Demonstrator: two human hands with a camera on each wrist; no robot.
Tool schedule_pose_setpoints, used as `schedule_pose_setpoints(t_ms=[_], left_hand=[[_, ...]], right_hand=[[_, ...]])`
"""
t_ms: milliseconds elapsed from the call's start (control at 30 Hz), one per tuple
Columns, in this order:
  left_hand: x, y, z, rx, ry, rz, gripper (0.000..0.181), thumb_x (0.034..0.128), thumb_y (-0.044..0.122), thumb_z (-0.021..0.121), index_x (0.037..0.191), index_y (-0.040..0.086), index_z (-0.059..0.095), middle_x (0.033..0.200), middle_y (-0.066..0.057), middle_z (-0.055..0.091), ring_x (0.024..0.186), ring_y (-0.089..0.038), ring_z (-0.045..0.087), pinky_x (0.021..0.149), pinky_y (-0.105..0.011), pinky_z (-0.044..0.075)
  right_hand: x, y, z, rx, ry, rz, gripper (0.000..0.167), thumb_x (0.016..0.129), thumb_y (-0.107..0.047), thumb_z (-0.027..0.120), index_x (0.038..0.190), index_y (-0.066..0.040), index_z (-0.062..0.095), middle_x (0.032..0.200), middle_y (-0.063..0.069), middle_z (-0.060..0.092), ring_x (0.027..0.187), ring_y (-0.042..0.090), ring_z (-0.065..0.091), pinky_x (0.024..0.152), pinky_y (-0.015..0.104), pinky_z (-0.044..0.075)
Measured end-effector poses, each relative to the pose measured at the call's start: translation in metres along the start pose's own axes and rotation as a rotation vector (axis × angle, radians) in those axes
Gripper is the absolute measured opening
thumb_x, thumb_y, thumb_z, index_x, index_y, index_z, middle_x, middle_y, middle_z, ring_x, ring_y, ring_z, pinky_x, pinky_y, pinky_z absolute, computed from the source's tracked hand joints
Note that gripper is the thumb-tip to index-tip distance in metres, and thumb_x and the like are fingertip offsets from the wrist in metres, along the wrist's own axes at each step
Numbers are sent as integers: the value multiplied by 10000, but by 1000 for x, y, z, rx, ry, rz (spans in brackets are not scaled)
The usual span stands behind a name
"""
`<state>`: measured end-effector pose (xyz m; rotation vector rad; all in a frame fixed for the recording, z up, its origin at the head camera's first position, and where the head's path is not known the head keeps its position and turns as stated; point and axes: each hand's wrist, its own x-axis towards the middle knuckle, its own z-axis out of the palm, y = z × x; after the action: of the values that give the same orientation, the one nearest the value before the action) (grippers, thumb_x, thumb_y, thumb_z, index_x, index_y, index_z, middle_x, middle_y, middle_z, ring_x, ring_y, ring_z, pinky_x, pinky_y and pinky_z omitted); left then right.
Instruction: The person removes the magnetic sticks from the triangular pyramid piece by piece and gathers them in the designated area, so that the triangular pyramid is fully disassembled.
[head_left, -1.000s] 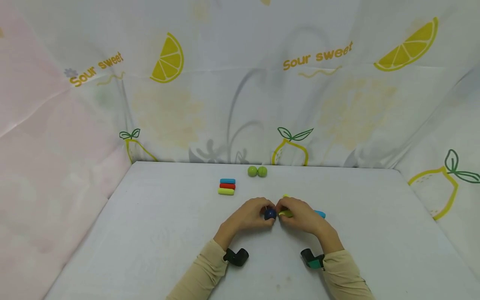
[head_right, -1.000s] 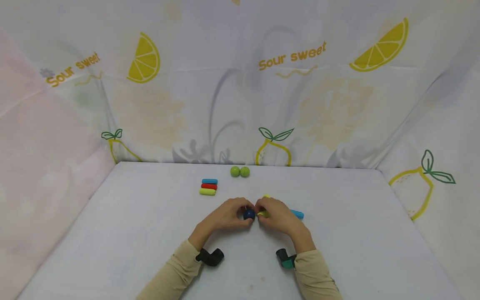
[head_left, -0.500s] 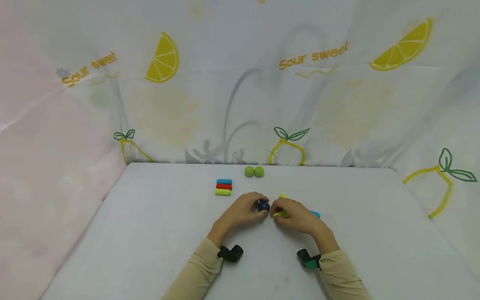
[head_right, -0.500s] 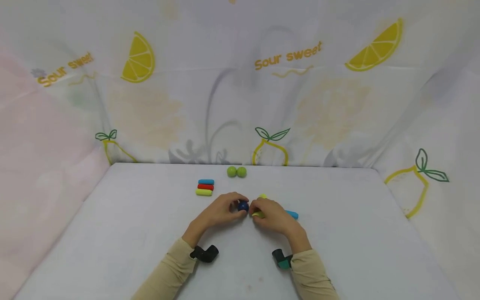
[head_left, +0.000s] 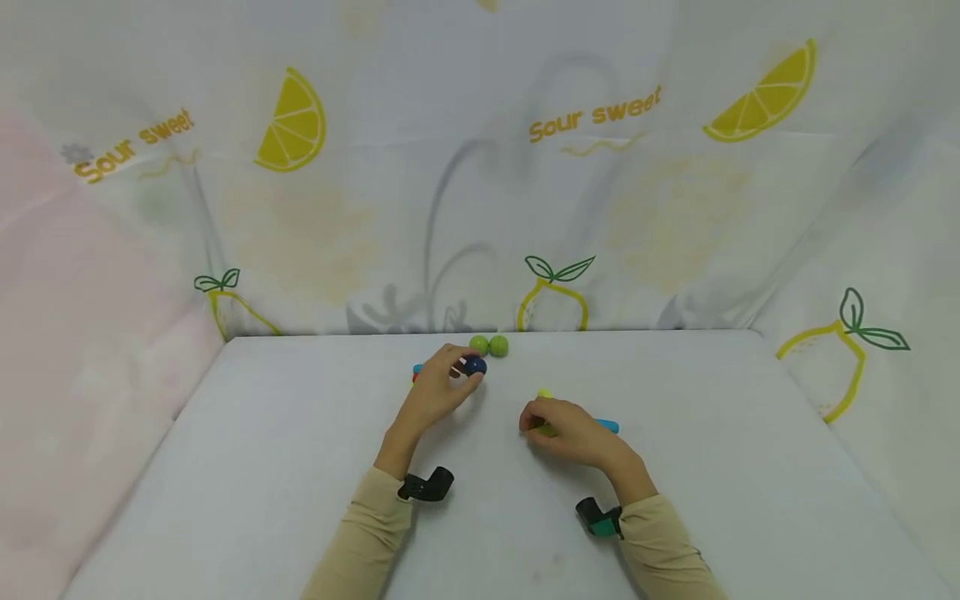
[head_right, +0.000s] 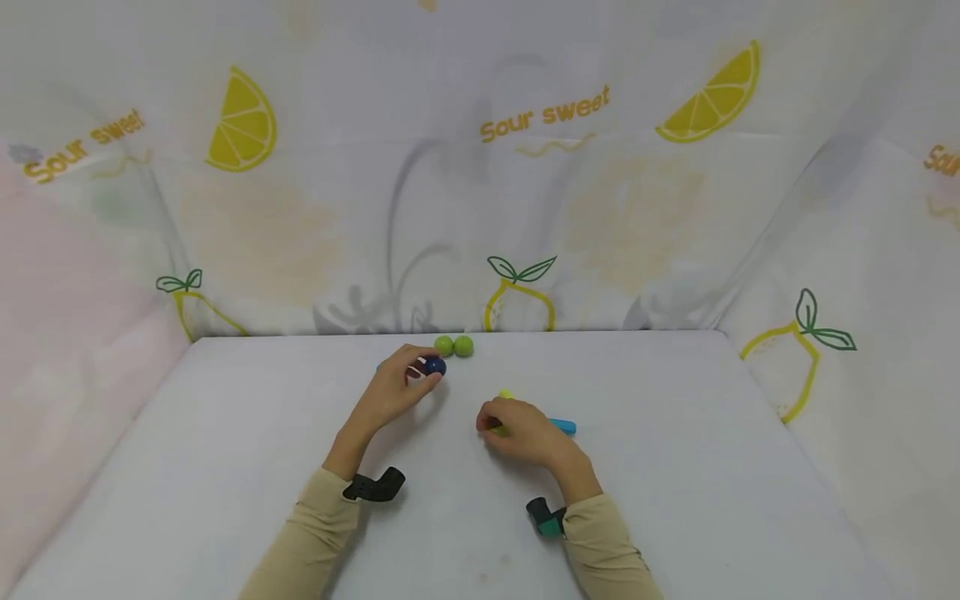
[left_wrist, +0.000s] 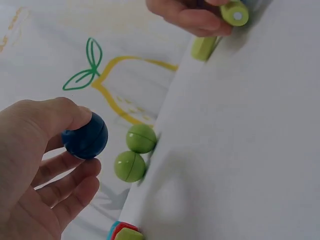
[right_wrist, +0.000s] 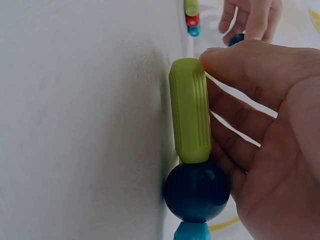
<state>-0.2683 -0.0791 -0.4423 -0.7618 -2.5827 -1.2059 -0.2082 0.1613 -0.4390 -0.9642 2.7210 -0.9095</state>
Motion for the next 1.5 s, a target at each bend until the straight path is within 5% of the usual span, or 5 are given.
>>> schedule_pose_setpoints(t_ms=[367, 867, 1167, 1500], left_hand=[[18, -9, -18, 120, 42, -46, 330, 842, 84, 680, 1156, 10, 614, 1076, -157, 635, 903, -264, 636, 807, -394, 506], [33, -30, -23, 178, -72, -204, 370, 851, 133, 689, 1200, 44, 601, 1138, -137, 610, 989, -293, 625, 865, -437, 494], [37, -36, -17, 246, -99, -235, 344, 856, 153, 684, 1181, 77, 602, 1153, -132, 600, 1008, -284, 609, 868, -434, 492], [48, -34, -9, 283, -133, -198, 349, 855, 143, 678, 1184, 49, 607, 1178, -154, 604, 1053, -303, 605, 886, -448, 491]], right_hand=[[-2, 0, 2, 8, -8, 20, 66, 912, -109, 601, 969, -137, 620, 960, -65, 632, 929, 89, 586, 845, 277, 492], [0, -2, 7, 7, -20, 12, 69, 923, -115, 587, 979, -134, 621, 971, -63, 636, 932, 86, 586, 847, 271, 488], [1, -2, 7, 0, -3, 8, 56, 928, -127, 584, 966, -143, 621, 952, -68, 641, 912, 71, 587, 834, 264, 492], [0, -3, 3, 6, 0, 49, 67, 941, -158, 572, 974, -147, 630, 944, -80, 638, 894, 61, 577, 815, 268, 487]])
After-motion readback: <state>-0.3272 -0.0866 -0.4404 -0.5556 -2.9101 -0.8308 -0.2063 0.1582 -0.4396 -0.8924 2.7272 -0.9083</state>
